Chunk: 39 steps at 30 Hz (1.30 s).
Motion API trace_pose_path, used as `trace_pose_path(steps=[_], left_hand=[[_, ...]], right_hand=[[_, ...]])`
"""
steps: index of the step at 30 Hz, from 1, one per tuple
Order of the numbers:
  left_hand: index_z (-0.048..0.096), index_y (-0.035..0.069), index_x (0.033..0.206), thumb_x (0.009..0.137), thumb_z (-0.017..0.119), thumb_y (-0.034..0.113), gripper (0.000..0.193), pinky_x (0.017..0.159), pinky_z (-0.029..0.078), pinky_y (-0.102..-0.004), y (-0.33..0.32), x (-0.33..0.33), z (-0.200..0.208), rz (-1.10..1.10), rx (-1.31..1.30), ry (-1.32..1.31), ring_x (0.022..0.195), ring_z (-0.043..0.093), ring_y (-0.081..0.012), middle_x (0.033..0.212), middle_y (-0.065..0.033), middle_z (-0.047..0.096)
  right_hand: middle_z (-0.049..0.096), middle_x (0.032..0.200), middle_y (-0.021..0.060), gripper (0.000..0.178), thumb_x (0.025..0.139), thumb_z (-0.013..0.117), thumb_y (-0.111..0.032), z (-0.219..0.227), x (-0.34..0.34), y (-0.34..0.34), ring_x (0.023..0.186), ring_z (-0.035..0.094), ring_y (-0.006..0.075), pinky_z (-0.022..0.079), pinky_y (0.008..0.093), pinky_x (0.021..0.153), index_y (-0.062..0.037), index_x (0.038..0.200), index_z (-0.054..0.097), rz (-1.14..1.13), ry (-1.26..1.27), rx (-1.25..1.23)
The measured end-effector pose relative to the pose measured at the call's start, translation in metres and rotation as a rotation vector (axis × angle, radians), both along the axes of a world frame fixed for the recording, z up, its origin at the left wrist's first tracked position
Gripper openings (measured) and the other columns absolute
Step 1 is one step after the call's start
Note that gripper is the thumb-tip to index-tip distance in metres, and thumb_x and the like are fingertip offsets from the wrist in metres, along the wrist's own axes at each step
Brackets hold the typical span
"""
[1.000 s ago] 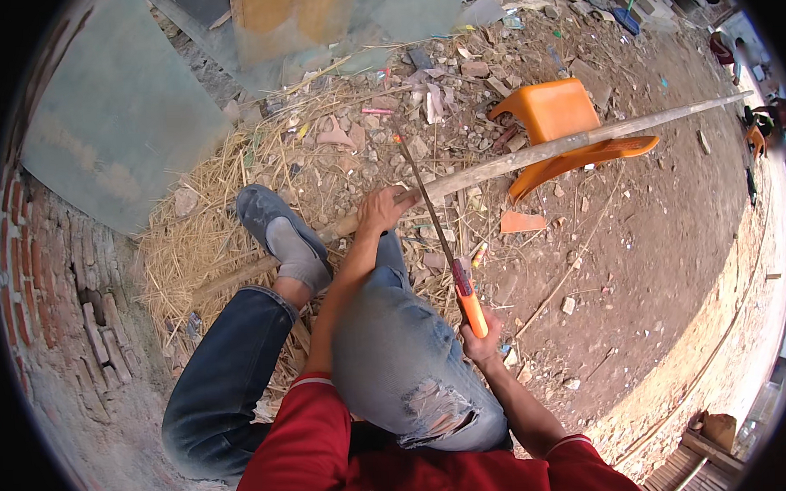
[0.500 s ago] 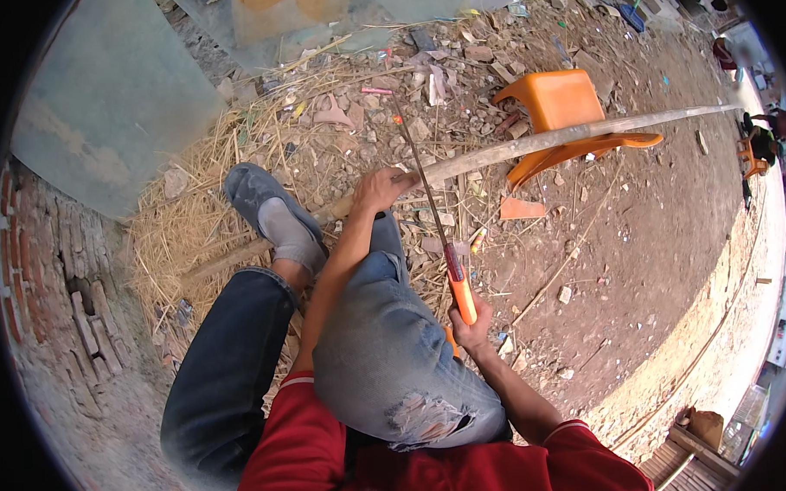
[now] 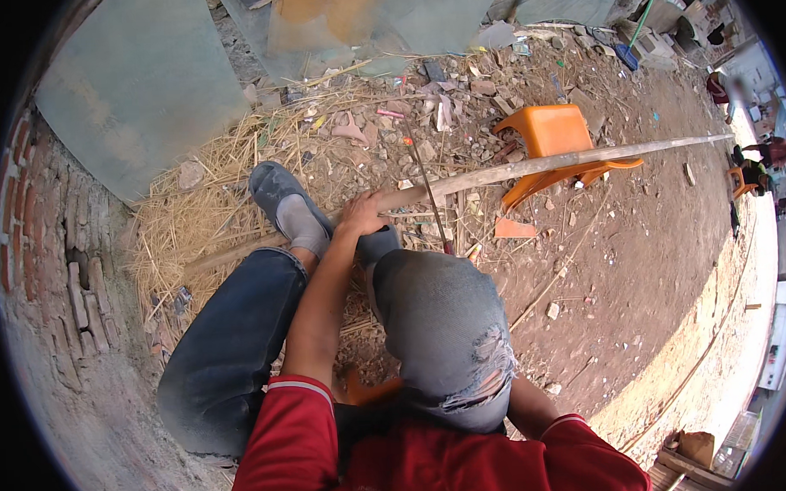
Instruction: The person sits on the ground and uses a hand saw to cut a long wooden stick that is resting on an orange plastic stool. The person holds the stick with one hand and saws with the other, eventually cutting the stick into two pieces.
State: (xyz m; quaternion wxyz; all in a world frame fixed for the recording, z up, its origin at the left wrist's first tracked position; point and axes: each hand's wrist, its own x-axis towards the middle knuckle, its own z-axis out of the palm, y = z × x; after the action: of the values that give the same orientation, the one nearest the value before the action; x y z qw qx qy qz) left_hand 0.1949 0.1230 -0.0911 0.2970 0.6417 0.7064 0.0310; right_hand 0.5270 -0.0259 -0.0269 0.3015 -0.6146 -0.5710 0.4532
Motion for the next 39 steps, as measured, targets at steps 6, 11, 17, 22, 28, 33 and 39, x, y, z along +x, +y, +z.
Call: trace_pose_path(steps=[6, 11, 17, 22, 28, 33, 39], left_hand=[[0.068, 0.014, 0.136, 0.086, 0.078, 0.041, 0.058, 0.115, 0.046, -0.0423, 0.027, -0.055, 0.065, 0.125, 0.149, -0.018, 0.135, 0.057, -0.0366, 0.143, -0.0176, 0.062], [0.068, 0.011, 0.132, 0.087, 0.079, 0.029, 0.050, 0.104, 0.053, -0.0438, 0.072, -0.062, 0.140, 0.087, 0.258, -0.093, 0.120, 0.068, -0.0331, 0.129, -0.0152, 0.072], [0.064, 0.007, 0.137, 0.078, 0.086, 0.034, 0.068, 0.101, 0.054, -0.0436, 0.121, -0.015, 0.149, -0.273, 0.046, 0.095, 0.116, 0.070, -0.0340, 0.124, -0.0187, 0.073], [0.060, 0.001, 0.134, 0.078, 0.085, 0.037, 0.071, 0.099, 0.054, -0.0478, 0.107, 0.020, 0.023, -0.547, -0.334, 0.097, 0.115, 0.069, -0.0389, 0.121, -0.0236, 0.072], [0.063, 0.001, 0.121, 0.081, 0.078, 0.027, 0.050, 0.087, 0.057, -0.0517, 0.081, 0.037, -0.026, -0.240, -0.051, -0.124, 0.101, 0.072, -0.0412, 0.105, -0.0232, 0.074], [0.079, 0.003, 0.109, 0.076, 0.079, 0.034, 0.045, 0.093, 0.059, -0.0451, 0.091, 0.049, 0.001, -0.036, -0.218, -0.017, 0.103, 0.075, -0.0357, 0.109, -0.0222, 0.077], [0.079, 0.001, 0.107, 0.079, 0.075, 0.025, 0.037, 0.093, 0.059, -0.0432, 0.092, 0.044, -0.009, -0.058, -0.235, 0.034, 0.104, 0.075, -0.0364, 0.107, -0.0225, 0.077]], right_hand=[[0.059, 0.061, 0.0106, 0.023, 0.093, 0.070, -0.018, 0.014, -0.021, 0.006, 0.054, 0.056, 0.0167, 0.047, 0.0367, 0.056, 0.0001, 0.080, 0.066, -0.042, 0.042, -0.067], [0.056, 0.057, 0.0091, 0.025, 0.093, 0.069, -0.017, -0.010, -0.022, -0.003, 0.052, 0.055, 0.0145, 0.046, 0.0357, 0.053, 0.0005, 0.076, 0.063, -0.070, 0.036, 0.012], [0.060, 0.061, 0.0092, 0.014, 0.090, 0.069, -0.011, -0.014, -0.016, 0.001, 0.054, 0.060, 0.0161, 0.050, 0.0345, 0.055, 0.0000, 0.081, 0.067, -0.048, 0.021, 0.118], [0.060, 0.063, 0.0118, 0.010, 0.089, 0.069, -0.009, -0.008, -0.022, 0.000, 0.054, 0.062, 0.0219, 0.050, 0.0357, 0.056, -0.0019, 0.082, 0.067, 0.012, 0.045, 0.026], [0.054, 0.060, 0.0037, 0.014, 0.091, 0.064, -0.003, -0.018, -0.019, 0.001, 0.053, 0.053, 0.0128, 0.044, 0.0310, 0.052, -0.0017, 0.077, 0.063, 0.092, -0.007, 0.173], [0.052, 0.057, 0.0040, 0.021, 0.091, 0.066, -0.006, -0.011, -0.019, 0.010, 0.049, 0.050, 0.0140, 0.042, 0.0327, 0.049, -0.0026, 0.071, 0.059, 0.068, 0.012, 0.164], [0.051, 0.056, 0.0046, 0.022, 0.092, 0.068, -0.007, 0.003, -0.018, -0.002, 0.048, 0.051, 0.0149, 0.041, 0.0343, 0.048, -0.0031, 0.072, 0.058, 0.077, -0.003, 0.063]])
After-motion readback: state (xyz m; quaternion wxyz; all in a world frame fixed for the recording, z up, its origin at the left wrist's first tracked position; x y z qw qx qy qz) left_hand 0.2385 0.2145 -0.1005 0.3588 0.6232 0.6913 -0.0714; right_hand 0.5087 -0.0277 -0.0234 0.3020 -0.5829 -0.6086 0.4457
